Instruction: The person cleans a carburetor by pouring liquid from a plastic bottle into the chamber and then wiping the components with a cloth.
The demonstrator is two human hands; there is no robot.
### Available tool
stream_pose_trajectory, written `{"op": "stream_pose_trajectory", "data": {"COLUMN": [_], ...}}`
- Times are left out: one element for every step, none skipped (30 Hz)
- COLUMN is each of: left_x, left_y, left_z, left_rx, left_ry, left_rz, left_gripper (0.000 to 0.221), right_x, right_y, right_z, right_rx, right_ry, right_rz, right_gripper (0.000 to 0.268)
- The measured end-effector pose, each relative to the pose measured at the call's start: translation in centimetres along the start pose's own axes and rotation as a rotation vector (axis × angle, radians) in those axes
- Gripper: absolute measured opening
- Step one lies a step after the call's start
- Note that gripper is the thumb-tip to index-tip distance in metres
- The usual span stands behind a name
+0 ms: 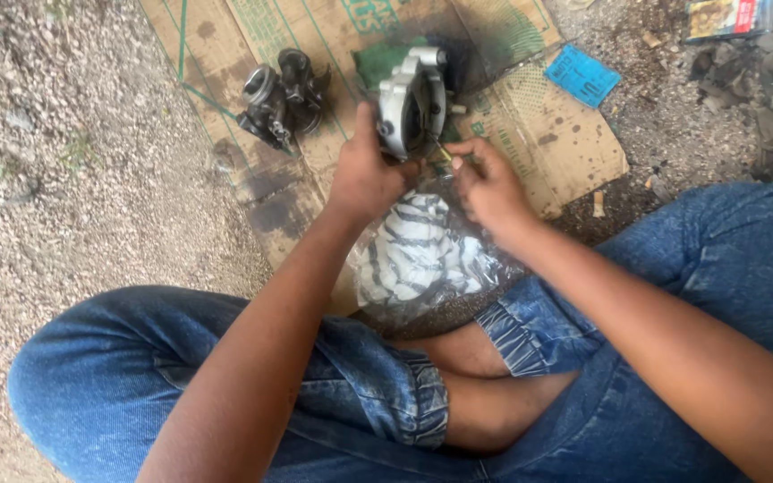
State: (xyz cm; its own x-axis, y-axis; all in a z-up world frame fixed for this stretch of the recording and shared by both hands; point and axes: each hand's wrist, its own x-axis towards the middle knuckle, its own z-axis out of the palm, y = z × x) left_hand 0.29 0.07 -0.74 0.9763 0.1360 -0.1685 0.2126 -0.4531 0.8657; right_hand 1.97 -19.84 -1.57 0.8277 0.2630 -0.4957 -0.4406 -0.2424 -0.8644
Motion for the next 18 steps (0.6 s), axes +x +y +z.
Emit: {"op": "stream_pose_trajectory", "data": {"left_x": [0.0, 0.2, 0.2, 0.2, 0.2, 0.3, 0.3, 0.1, 0.3, 0.4, 0.3, 0.5, 0.7, 0.7, 0.9, 1.2, 1.3, 1.5], "left_y": [0.0, 0.1, 0.2, 0.1, 0.1, 0.1, 0.1, -0.1, -0.1, 0.0, 0.1, 0.4, 0.8, 1.3, 1.7, 2.3, 2.9, 3.5], "left_z": [0.0, 0.1, 0.1, -0.1, -0.1, -0.1, 0.0, -0.1, -0.3, -0.3, -0.3, -0.6, -0.9, -1.2, -1.9, -2.5, -3.2, -3.9], "left_rx": [0.01, 0.019, -0.032, -0.081, -0.129, -0.114, -0.098, -0.081, -0.044, -0.013, 0.018, 0.057, 0.096, 0.136, 0.153, 0.167, 0.182, 0.174], "left_ry": [0.004, 0.006, -0.001, -0.01, -0.019, 0.001, 0.021, 0.044, 0.035, 0.027, 0.018, 0.025, 0.032, 0.036, 0.038, 0.036, 0.033, -0.01], "left_rz": [0.004, 0.011, -0.024, -0.06, -0.096, -0.035, 0.027, 0.079, 0.057, 0.027, -0.003, 0.021, 0.044, 0.065, 0.068, 0.072, 0.077, 0.077], "left_gripper": [0.077, 0.079, 0.079, 0.078, 0.078, 0.081, 0.084, 0.087, 0.087, 0.087, 0.087, 0.085, 0.084, 0.083, 0.081, 0.079, 0.078, 0.076], "right_x": [-0.1, 0.0, 0.1, 0.1, 0.0, 0.0, 0.1, 0.2, 0.4, 0.4, 0.3, 0.5, 0.9, 1.1, 1.4, 1.5, 1.5, 1.2], "right_y": [0.1, -0.1, -0.3, -0.6, -0.9, -1.5, -2.1, -2.5, -3.0, -3.1, -3.0, -3.2, -3.3, -3.4, -3.5, -3.5, -3.6, -3.8], "right_z": [0.1, -0.1, -0.4, -0.5, -0.8, -1.2, -1.6, -1.9, -2.2, -2.7, -3.1, -3.6, -4.1, -4.5, -4.9, -5.1, -5.2, -5.4], "right_rx": [0.018, 0.026, 0.035, 0.045, 0.046, 0.046, 0.046, 0.0, -0.046, -0.098, -0.074, -0.048, -0.021, -0.051, -0.081, -0.11, -0.165, -0.222], "right_ry": [-0.002, -0.009, -0.016, -0.023, -0.012, -0.005, 0.001, 0.028, 0.055, 0.079, 0.079, 0.08, 0.081, 0.086, 0.091, 0.1, 0.111, 0.126], "right_rz": [-0.047, -0.042, -0.038, -0.032, -0.016, -0.006, 0.005, 0.007, 0.009, 0.019, -0.024, -0.078, -0.131, -0.201, -0.27, -0.338, -0.338, -0.339], "right_gripper": [0.022, 0.022, 0.022, 0.022, 0.022, 0.021, 0.02, 0.021, 0.022, 0.023, 0.023, 0.024, 0.025, 0.024, 0.024, 0.024, 0.023, 0.023]}}
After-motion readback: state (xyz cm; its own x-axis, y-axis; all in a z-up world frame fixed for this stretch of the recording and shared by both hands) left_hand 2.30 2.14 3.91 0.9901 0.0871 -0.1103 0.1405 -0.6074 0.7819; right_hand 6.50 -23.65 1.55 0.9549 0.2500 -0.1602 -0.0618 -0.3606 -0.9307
